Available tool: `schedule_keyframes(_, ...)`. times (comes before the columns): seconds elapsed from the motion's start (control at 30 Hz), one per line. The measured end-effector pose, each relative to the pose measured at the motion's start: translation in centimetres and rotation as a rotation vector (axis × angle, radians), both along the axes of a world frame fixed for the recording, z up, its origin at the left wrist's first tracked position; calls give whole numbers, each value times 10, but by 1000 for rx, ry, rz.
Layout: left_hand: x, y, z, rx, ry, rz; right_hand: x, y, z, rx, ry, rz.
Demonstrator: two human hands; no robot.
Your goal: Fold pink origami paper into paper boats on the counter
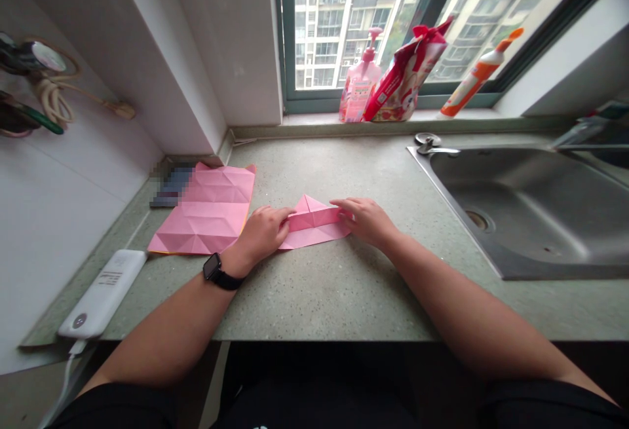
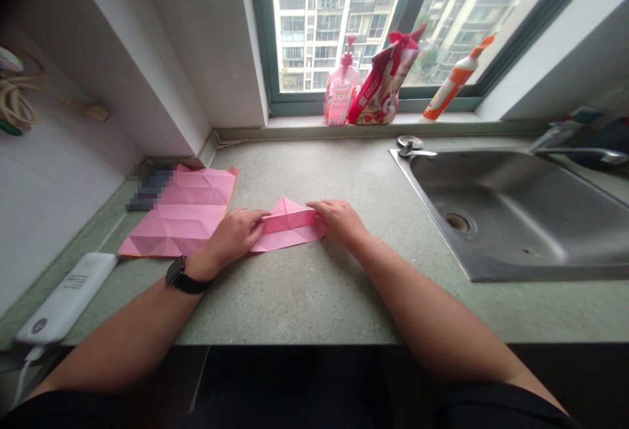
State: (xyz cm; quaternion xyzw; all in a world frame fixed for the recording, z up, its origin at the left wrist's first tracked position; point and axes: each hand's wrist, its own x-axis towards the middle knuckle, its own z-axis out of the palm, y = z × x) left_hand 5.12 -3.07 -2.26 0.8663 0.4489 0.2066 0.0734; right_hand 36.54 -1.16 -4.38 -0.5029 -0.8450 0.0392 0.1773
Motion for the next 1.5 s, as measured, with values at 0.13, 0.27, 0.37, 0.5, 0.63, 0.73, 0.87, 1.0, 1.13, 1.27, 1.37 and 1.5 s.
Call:
schedule_keyframes(0.13, 0, 3, -1, 8, 26, 14, -3, 1, -4, 20, 30, -26)
schedule_keyframes(0.27, 1, 7, -1, 23, 56, 44, -8, 1, -7, 90, 49, -29)
schedule_keyframes(0.37, 2, 7, -1, 65, 94, 60, -12, -1, -6, 175, 28, -29)
schedule_keyframes(0.5, 6, 3, 2, 88, 157, 9, -16, -6, -1, 210, -45, 22)
schedule_keyframes(0.63, 12, -7, 6, 27, 163, -114, -20, -10, 4, 138, -95, 129)
schedule_keyframes(0.73, 16, -13, 6, -8, 157, -164, -23, -13, 5, 67, -87, 207)
schedule_keyframes(0.87, 18, -18, 3, -12, 165, -159, -26, -13, 4, 32, -70, 231)
schedule_keyframes(1.0, 19, -20, 1, -5, 223, -134, -28, -15, 5, 45, -78, 239)
schedule_keyframes(1.13, 20, -22, 1, -29, 242, -121, -30, -18, 5, 69, -98, 236)
schedule_keyframes(1.27, 21, -23, 4, -67, 232, -128, -31, -20, 4, 77, -96, 230)
schedule_keyframes(1.37, 21, -23, 6, -81, 223, -124, -31, -21, 3, 84, -106, 226)
schedule_keyframes(1.5, 21, -23, 7, -90, 214, -122, -33, -21, 3, 88, -123, 213)
